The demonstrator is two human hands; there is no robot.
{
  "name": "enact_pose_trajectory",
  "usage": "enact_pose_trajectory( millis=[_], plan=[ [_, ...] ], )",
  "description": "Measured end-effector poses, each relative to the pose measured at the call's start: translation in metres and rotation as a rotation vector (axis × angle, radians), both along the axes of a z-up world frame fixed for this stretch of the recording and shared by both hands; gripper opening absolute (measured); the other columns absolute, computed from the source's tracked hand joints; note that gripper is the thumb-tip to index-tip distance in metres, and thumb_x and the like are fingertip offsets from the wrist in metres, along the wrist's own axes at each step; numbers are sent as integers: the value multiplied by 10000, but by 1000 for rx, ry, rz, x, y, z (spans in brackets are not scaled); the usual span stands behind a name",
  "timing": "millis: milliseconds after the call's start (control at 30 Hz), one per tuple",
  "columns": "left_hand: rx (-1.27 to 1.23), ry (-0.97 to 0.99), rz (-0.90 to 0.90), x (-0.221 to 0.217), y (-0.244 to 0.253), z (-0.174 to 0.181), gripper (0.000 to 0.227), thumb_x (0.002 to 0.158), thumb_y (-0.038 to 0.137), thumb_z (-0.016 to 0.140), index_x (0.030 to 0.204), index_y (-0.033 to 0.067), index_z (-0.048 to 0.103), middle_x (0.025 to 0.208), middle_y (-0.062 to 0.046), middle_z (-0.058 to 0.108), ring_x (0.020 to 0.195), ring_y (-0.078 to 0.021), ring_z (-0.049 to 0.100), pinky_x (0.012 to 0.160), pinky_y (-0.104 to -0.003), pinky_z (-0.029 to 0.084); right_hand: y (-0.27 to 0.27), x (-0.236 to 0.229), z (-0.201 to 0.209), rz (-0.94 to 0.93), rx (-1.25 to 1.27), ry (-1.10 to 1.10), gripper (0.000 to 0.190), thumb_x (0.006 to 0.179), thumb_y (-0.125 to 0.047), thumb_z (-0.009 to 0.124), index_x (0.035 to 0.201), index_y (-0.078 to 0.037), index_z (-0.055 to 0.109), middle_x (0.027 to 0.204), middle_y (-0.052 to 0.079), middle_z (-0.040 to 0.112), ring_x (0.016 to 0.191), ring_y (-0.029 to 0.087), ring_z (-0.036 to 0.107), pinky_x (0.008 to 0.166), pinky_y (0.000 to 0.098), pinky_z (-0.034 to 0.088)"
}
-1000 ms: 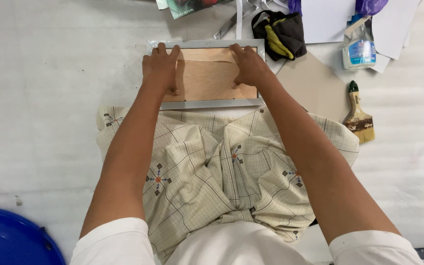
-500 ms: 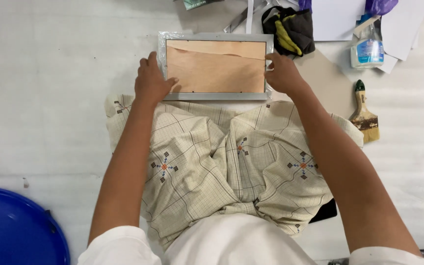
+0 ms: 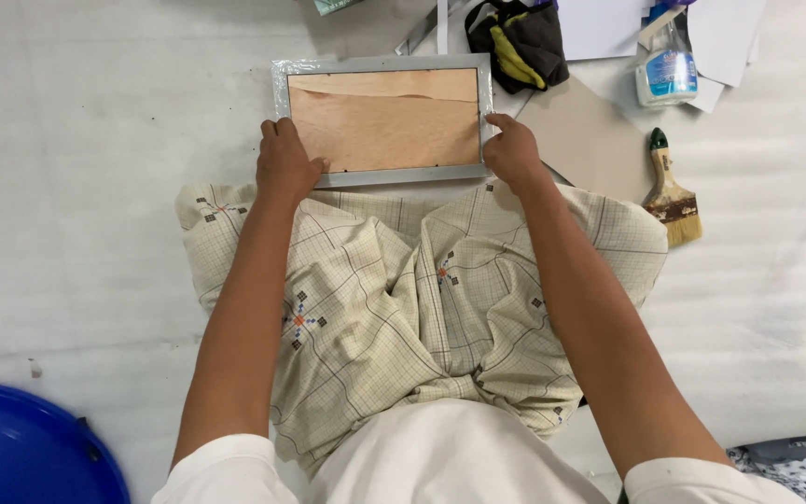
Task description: Assembling an art frame by applying adhesive with a brush and layering paper and cardboard components.
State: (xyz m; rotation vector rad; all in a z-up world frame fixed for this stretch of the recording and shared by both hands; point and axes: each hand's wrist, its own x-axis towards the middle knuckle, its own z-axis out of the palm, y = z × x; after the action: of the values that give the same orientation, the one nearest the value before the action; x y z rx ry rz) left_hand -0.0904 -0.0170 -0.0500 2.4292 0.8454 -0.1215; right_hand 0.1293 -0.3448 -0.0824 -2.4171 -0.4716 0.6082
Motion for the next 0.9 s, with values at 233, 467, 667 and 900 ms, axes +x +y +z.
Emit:
enact_pose_trajectory(
  millis=[233, 467, 667, 900],
  plan=[
    [-144, -88, 69, 2, 5, 0, 628, 838, 228, 861, 1241, -28, 453, 1225, -197, 461, 1188, -451, 578, 967, -592, 531, 12, 0, 0, -106, 230, 207, 575, 892, -77, 539, 1465, -116, 580, 800, 63, 683, 700, 170, 669, 610, 329, 540],
    [-214, -131, 103, 1, 9, -13, 488, 861, 280, 831, 1109, 55, 476, 1108, -136, 490, 1073, -427, 629, 912, -568, 522, 16, -5, 11, -187, 398, 320, 609, 873, -20, 510, 1481, -36, 522, 710, 62, 613, 571, 151, 648, 500, 242, 470],
    [-213, -115, 83, 1, 10, -13, 454, 873, 294, 802, 1108, 75, 481, 1104, -127, 497, 1056, -435, 655, 900, -570, 526, 13, -1, 2, -160, 349, 277, 589, 905, -59, 502, 1492, -71, 548, 721, 67, 597, 607, 121, 595, 521, 242, 441],
    [-90, -31, 164, 3, 10, -14, 502, 881, 400, 746, 1206, 78, 540, 1157, -125, 541, 1150, -424, 620, 952, -600, 478, 14, 13, -13, -190, 126, -69, 422, 838, -186, 692, 1238, -51, 692, 783, 156, 731, 807, 333, 733, 716, 444, 576]
  ],
)
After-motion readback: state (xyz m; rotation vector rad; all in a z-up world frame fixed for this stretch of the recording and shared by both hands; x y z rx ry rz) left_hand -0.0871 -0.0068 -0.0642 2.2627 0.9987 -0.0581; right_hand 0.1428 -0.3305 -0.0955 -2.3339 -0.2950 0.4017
